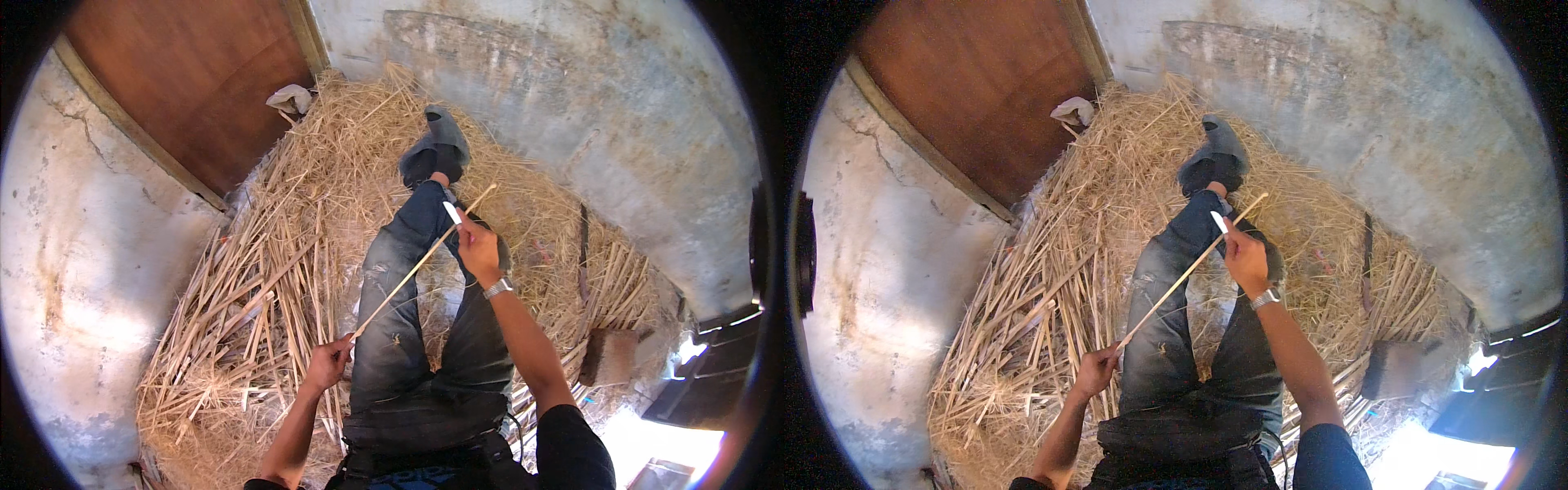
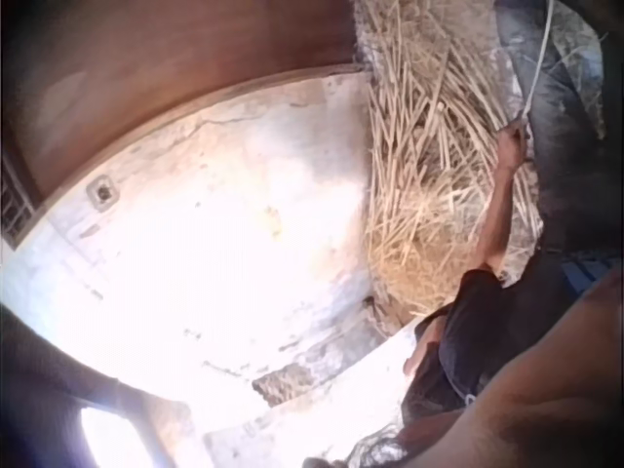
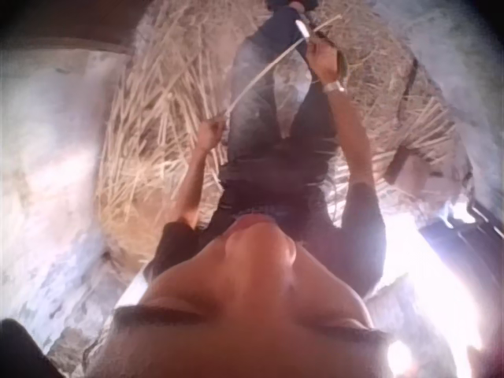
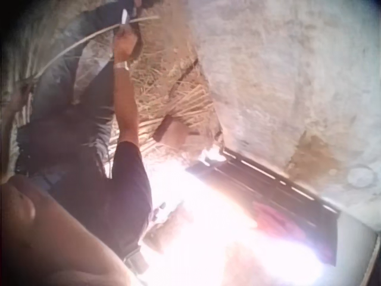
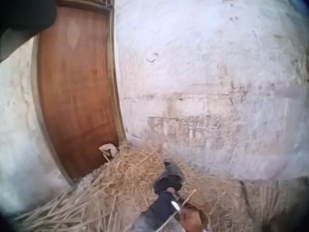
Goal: The person is shaving a thin wooden strip with a knife while sitting on a pile of straw. They hold the wooden strip with one hand and use the knife to scrape thin shavings from its surface.
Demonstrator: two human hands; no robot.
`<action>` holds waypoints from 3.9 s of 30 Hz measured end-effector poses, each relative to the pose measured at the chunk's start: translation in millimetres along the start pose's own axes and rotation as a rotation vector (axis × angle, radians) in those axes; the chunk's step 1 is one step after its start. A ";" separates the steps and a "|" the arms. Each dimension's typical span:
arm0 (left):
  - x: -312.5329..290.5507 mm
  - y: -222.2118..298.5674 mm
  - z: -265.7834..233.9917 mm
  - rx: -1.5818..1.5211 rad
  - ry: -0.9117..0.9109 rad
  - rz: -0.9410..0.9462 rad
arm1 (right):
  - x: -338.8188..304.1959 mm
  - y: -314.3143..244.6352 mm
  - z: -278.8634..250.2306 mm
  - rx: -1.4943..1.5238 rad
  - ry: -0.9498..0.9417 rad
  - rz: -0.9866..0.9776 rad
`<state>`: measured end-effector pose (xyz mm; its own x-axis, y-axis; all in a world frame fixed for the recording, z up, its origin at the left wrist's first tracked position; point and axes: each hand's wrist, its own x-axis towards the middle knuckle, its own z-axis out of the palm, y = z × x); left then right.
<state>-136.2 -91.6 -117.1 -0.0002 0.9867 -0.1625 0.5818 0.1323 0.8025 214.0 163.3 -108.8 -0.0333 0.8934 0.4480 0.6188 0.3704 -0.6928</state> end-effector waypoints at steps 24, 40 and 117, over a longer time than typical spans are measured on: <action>58.9 54.9 38.8 0.036 0.134 0.036 | -126.7 -80.5 65.4 0.569 -0.534 0.076; 61.9 26.7 35.6 -0.371 -0.036 -0.132 | -67.4 -47.3 82.3 0.031 -0.159 -0.077; 83.4 33.2 30.6 -0.559 -0.082 -0.412 | -31.0 -43.4 33.0 -0.207 -0.162 0.124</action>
<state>-92.0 -7.8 -121.6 -0.0564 0.8383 -0.5423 0.0417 0.5447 0.8376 162.2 127.9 -111.3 -0.0618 0.9637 0.2597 0.7722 0.2110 -0.5993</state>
